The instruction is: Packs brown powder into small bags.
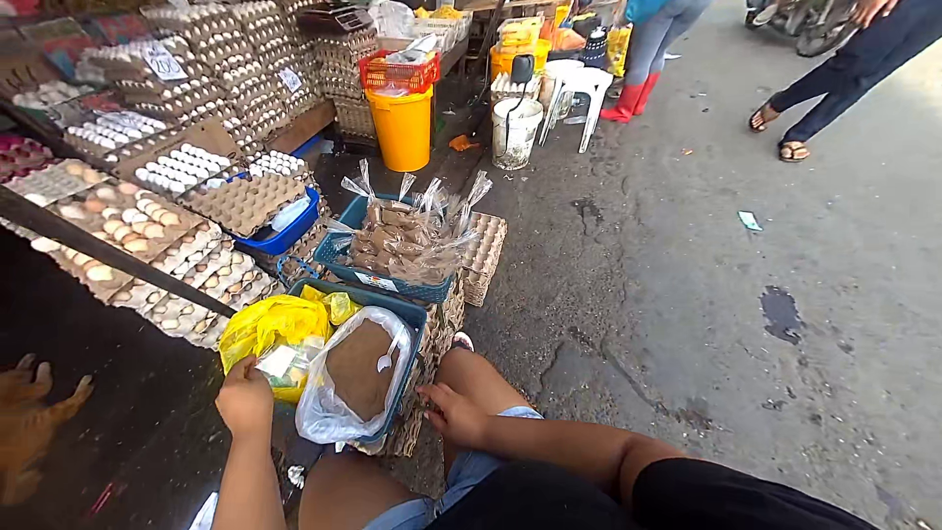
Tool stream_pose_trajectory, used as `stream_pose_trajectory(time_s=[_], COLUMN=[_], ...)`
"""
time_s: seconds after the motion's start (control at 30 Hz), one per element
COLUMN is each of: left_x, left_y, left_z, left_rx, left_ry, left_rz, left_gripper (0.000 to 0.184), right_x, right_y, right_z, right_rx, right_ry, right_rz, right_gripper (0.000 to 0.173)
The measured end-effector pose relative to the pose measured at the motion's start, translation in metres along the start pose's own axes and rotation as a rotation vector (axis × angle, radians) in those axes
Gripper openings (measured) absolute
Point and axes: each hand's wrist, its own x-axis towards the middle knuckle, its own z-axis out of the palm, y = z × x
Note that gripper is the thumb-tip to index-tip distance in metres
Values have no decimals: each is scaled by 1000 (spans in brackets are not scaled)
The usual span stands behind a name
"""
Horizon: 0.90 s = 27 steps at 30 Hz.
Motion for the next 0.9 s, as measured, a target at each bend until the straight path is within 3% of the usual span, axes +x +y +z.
stream_pose_trajectory(time_s=[0.13,0.23,0.33,0.4,0.47,0.57,0.73,0.9], left_x=[-47,-111,-165,-183,-190,-194,-195,-204], left_y=[25,53,71,76,77,76,71,72], left_z=[-38,-39,-24,-17,-12,-11,-16,-11], left_rx=[-264,-342,-265,-248,-256,-266,-226,-235], left_ry=[199,36,-216,-390,-516,-597,-719,-674], left_rz=[147,382,560,552,515,481,450,463], left_gripper=[24,23,22,19,20,19,15,37], right_x=[-8,-18,-26,-29,-35,-44,-45,-47], right_y=[-5,-28,-65,-83,-98,-95,-82,-93], right_z=[-3,-13,-36,-53,-72,-83,-81,-77], right_rx=[85,258,411,419,327,177,116,11], right_ry=[30,36,33,68,123,178,290,357], right_rz=[-92,-172,-287,-345,-323,-377,-427,-372], right_gripper=[44,45,66,62,36,24,21,41])
